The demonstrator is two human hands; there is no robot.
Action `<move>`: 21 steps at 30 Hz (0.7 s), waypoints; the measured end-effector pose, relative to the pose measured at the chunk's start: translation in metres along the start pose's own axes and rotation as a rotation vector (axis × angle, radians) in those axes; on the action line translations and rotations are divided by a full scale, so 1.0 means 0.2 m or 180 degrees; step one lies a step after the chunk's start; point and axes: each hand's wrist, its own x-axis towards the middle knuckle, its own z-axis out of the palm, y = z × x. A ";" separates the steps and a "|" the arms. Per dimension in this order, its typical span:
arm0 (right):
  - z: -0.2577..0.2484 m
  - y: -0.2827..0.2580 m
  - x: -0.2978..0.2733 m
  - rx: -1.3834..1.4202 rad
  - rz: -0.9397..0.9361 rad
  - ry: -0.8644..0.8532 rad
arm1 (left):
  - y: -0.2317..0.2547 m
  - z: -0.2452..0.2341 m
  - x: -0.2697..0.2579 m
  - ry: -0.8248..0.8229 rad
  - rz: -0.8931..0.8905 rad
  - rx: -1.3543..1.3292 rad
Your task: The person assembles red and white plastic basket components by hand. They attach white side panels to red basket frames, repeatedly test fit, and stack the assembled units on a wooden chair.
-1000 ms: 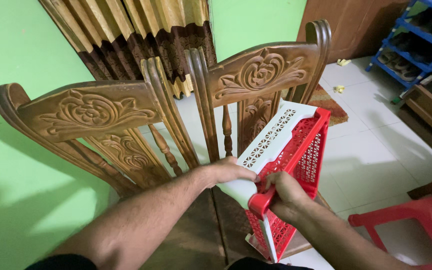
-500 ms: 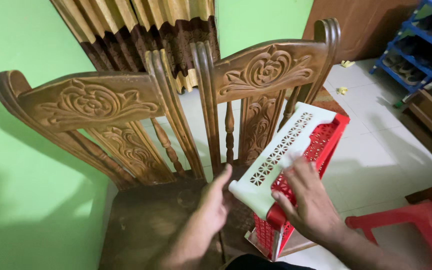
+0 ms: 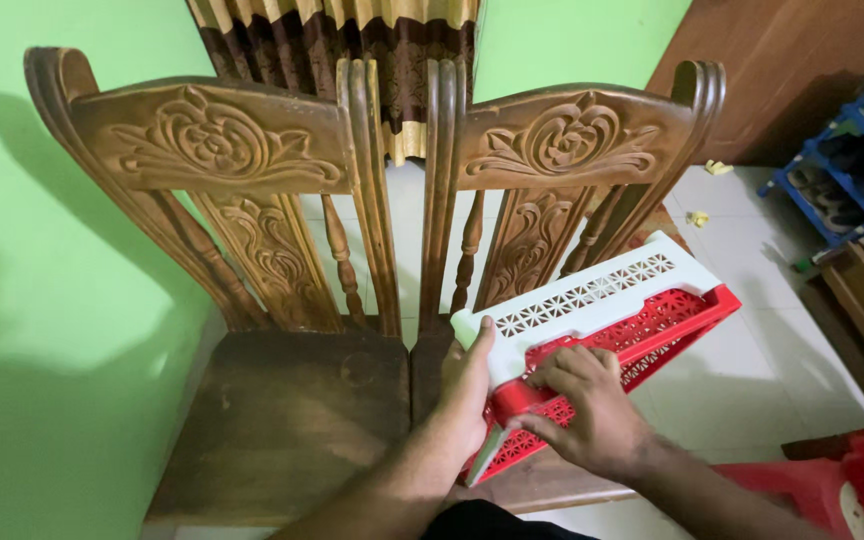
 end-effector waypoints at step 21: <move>0.09 -0.10 0.04 -0.0162 0.0604 0.0412 | 0.06 0.04 0.19 0.0449 0.0197 0.1153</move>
